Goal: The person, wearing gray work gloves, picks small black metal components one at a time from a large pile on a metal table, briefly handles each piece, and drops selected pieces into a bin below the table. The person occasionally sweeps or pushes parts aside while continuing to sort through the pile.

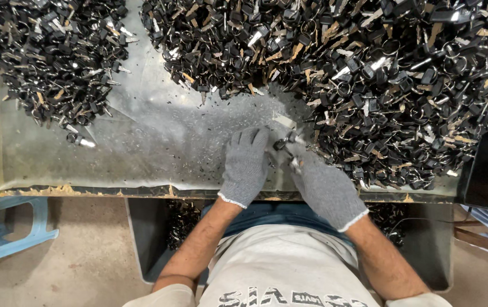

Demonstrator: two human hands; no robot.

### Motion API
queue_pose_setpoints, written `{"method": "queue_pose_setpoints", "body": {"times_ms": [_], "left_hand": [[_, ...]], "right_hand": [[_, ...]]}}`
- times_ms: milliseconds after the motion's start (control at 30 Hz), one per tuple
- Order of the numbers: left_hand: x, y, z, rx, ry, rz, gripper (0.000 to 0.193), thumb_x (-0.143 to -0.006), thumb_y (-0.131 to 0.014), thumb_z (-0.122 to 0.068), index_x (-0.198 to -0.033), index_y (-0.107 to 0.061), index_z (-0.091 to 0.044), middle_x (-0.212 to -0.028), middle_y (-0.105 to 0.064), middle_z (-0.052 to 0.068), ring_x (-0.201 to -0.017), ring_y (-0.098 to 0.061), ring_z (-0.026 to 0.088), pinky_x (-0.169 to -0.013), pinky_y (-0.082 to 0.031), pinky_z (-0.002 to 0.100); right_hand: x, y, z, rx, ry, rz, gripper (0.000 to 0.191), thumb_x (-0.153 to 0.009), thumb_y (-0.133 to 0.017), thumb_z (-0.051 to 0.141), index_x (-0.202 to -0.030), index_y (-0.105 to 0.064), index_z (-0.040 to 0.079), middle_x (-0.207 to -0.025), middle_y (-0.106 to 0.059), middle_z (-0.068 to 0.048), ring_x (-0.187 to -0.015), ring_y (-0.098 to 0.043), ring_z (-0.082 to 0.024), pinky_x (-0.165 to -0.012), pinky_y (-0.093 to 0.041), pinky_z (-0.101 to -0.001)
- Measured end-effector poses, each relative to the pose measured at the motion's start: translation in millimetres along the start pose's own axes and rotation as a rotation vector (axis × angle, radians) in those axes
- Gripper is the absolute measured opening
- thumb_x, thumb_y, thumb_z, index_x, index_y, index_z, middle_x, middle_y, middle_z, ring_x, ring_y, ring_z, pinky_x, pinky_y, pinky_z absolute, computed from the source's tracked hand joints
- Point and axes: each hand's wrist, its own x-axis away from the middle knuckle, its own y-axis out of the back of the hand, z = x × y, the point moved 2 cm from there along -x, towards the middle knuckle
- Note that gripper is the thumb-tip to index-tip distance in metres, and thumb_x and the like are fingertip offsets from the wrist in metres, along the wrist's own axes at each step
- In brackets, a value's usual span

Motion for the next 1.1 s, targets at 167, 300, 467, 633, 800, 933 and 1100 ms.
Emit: {"method": "queue_pose_setpoints", "body": {"times_ms": [167,300,467,633,800,933,1100], "left_hand": [[-6,0,-11,0.039,0.017,-0.030,0.034,-0.088,-0.073,-0.022,-0.118,-0.066,-0.010,-0.114,-0.064,0.013,-0.105,-0.059,0.035,-0.090,-0.046,0.051],[-21,-8,-21,-0.023,0.040,0.120,0.036,-0.083,-0.078,-0.031,-0.113,-0.070,-0.014,-0.103,-0.067,0.012,-0.098,-0.061,0.033,-0.082,-0.048,0.050],[-20,-12,-10,0.043,0.126,0.364,0.022,-0.092,-0.071,-0.020,-0.113,-0.071,-0.020,-0.107,-0.070,0.007,-0.090,-0.067,0.026,-0.074,-0.054,0.042],[-5,-7,1,0.134,0.123,0.182,0.040,-0.082,-0.074,-0.016,-0.120,-0.066,-0.008,-0.094,-0.069,0.012,-0.090,-0.067,0.034,-0.079,-0.051,0.048],[-9,-16,6,0.120,-0.032,0.136,0.030,-0.081,-0.072,-0.011,-0.110,-0.066,-0.007,-0.098,-0.068,0.014,-0.095,-0.065,0.036,-0.085,-0.051,0.049],[-10,-18,16,0.136,-0.068,0.153,0.026,-0.082,-0.071,-0.012,-0.108,-0.065,-0.008,-0.099,-0.067,0.014,-0.098,-0.065,0.036,-0.088,-0.050,0.049],[-8,-19,13,0.086,-0.125,0.160,0.027,-0.084,-0.068,-0.009,-0.111,-0.063,-0.007,-0.098,-0.066,0.015,-0.098,-0.064,0.036,-0.088,-0.049,0.049]], "right_hand": [[5,-2,-3,0.036,0.120,-0.197,0.073,-0.090,-0.065,0.026,-0.150,-0.034,0.000,-0.124,-0.062,-0.032,-0.077,-0.074,-0.038,-0.056,-0.063,-0.0433],[0,6,0,0.016,0.260,-0.317,0.068,-0.092,-0.062,0.025,-0.149,-0.036,0.000,-0.119,-0.066,-0.030,-0.079,-0.075,-0.038,-0.056,-0.063,-0.0403],[-9,7,-13,-0.031,-0.247,0.088,0.039,-0.112,-0.047,0.034,-0.133,-0.054,0.002,-0.085,-0.075,-0.022,-0.067,-0.074,-0.029,-0.056,-0.061,-0.0409],[-20,-2,-6,-0.055,0.058,-0.139,0.040,-0.098,-0.057,0.027,-0.125,-0.054,-0.003,-0.077,-0.070,-0.021,-0.064,-0.072,-0.033,-0.053,-0.059,-0.0424],[-30,-3,1,0.084,0.141,-0.249,0.026,-0.100,-0.055,0.022,-0.108,-0.058,-0.002,-0.083,-0.069,-0.020,-0.074,-0.073,-0.033,-0.063,-0.061,-0.0413],[-34,3,1,0.120,0.073,-0.059,0.035,-0.102,-0.055,0.028,-0.122,-0.050,0.000,-0.088,-0.071,-0.017,-0.080,-0.074,-0.030,-0.067,-0.060,-0.0390],[-32,1,13,0.212,0.116,-0.240,0.021,-0.096,-0.057,0.014,-0.108,-0.054,-0.003,-0.090,-0.066,-0.020,-0.082,-0.073,-0.032,-0.062,-0.060,-0.0393]]}}
